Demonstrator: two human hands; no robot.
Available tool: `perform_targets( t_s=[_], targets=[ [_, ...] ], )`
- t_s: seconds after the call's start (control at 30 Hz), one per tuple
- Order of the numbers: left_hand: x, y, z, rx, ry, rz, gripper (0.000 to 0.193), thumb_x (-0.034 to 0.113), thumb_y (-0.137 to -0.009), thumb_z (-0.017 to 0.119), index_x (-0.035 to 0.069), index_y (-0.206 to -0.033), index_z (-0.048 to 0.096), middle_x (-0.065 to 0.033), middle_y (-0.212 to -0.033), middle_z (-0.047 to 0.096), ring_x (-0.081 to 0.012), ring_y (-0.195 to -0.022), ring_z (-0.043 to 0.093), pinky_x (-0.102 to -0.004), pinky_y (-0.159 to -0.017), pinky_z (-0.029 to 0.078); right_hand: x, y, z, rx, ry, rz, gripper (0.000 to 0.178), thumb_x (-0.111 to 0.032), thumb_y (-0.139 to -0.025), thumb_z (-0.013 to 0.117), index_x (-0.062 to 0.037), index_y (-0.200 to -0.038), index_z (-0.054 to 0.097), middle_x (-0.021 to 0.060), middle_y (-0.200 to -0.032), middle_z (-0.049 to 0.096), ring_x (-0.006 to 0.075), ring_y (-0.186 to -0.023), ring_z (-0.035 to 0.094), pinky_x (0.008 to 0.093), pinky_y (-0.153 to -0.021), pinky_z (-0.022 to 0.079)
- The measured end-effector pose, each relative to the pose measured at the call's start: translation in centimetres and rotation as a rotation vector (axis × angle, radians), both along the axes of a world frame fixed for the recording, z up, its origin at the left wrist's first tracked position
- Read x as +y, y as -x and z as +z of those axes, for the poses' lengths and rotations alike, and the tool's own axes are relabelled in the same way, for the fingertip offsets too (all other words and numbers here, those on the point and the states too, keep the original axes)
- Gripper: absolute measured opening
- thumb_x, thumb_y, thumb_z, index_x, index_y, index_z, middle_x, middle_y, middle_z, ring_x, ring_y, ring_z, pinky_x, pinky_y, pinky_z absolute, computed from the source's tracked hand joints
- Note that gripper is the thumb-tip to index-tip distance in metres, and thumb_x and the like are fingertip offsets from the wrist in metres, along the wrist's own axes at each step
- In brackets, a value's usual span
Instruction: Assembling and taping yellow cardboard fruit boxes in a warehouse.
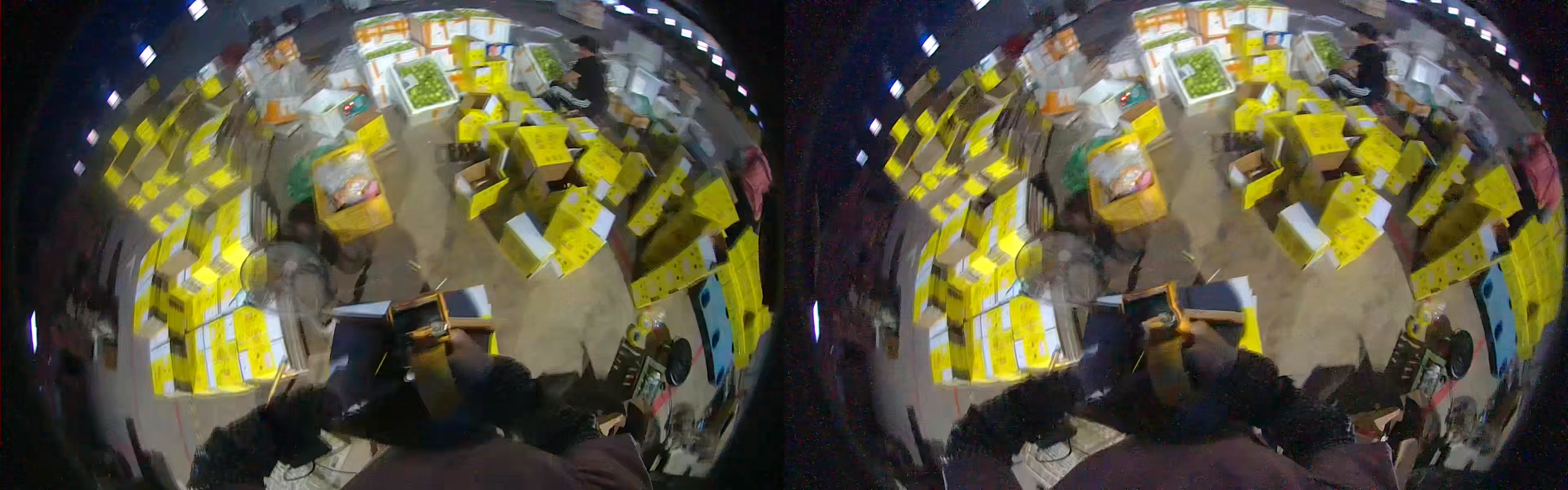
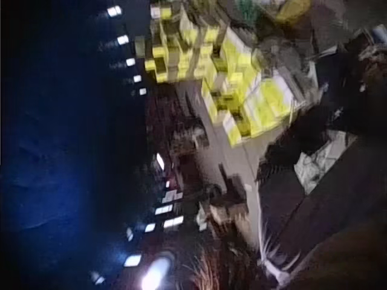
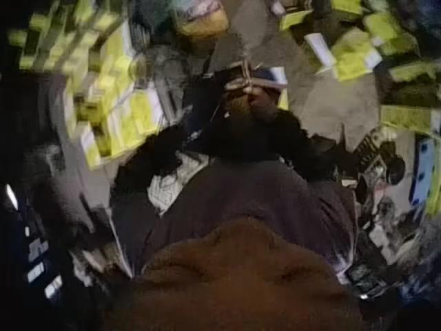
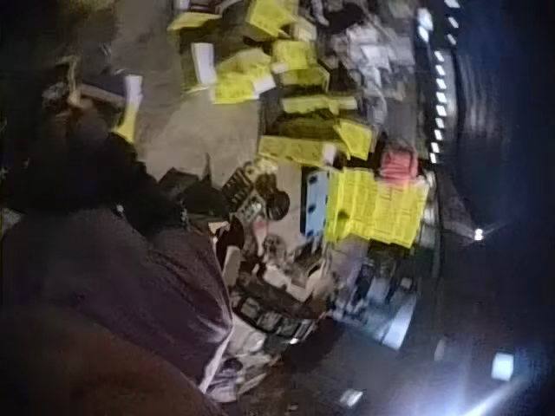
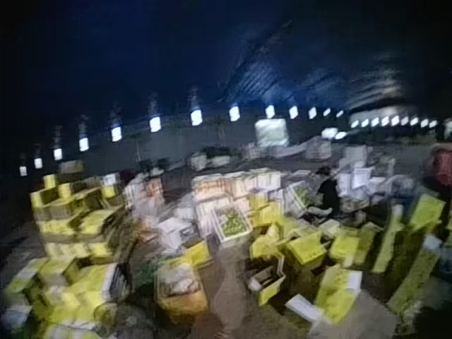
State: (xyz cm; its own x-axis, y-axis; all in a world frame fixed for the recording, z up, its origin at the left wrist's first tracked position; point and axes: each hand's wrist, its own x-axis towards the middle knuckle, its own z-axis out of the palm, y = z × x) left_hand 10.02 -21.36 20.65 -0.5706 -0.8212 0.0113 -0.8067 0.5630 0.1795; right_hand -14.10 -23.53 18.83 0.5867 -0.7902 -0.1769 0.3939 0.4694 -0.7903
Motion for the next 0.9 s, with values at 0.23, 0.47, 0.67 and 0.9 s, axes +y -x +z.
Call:
perform_targets(
  t_s=[0.23,0.47,0.67,0.9],
  targets=[
    [2.8,0.8,5.0,-0.169,-0.025,-0.127,0.046,0.023,-0.083,0.05,0.005,-0.125,0.044,-0.0188,-0.122,0.045,-0.0334,-0.117,0.043,-0.0446,-0.098,0.034,0.6,2.2,4.5,-0.184,-0.044,0.051,0.025,-0.005,-0.082,0.059,-0.0013,-0.106,0.056,0.0117,-0.094,0.062,0.0215,-0.091,0.061,0.0365,-0.076,0.051],
    [0.3,-0.7,-3.1,0.477,0.521,0.484,0.073,0.052,-0.08,0.055,0.008,-0.134,0.034,-0.018,-0.132,0.035,-0.0295,-0.122,0.035,-0.0513,-0.1,0.026,-7.3,11.0,9.6,-0.433,0.476,-0.327,0.025,-0.022,-0.085,0.058,-0.0085,-0.105,0.051,0.0071,-0.075,0.055,0.0183,-0.068,0.055,0.0339,-0.069,0.049],
    [-2.4,-1.7,-3.6,1.364,-0.477,0.653,0.044,0.021,-0.097,0.04,0.008,-0.137,0.029,-0.0072,-0.133,0.036,-0.0174,-0.116,0.041,-0.0278,-0.098,0.033,2.3,7.0,0.3,0.258,0.117,0.102,0.046,-0.031,-0.089,0.053,-0.0046,-0.125,0.041,0.0107,-0.123,0.05,0.0146,-0.103,0.052,0.03,-0.086,0.046],
    [-1.6,0.0,-0.7,0.668,0.069,0.511,0.041,0.006,-0.085,0.055,0.002,-0.125,0.046,-0.0098,-0.103,0.052,-0.014,-0.092,0.046,-0.0279,-0.088,0.037,1.0,2.6,5.7,0.925,1.151,0.14,0.039,-0.016,-0.084,0.058,0.001,-0.118,0.051,0.0125,-0.118,0.053,0.0222,-0.096,0.058,0.0332,-0.08,0.048]
  ],
)
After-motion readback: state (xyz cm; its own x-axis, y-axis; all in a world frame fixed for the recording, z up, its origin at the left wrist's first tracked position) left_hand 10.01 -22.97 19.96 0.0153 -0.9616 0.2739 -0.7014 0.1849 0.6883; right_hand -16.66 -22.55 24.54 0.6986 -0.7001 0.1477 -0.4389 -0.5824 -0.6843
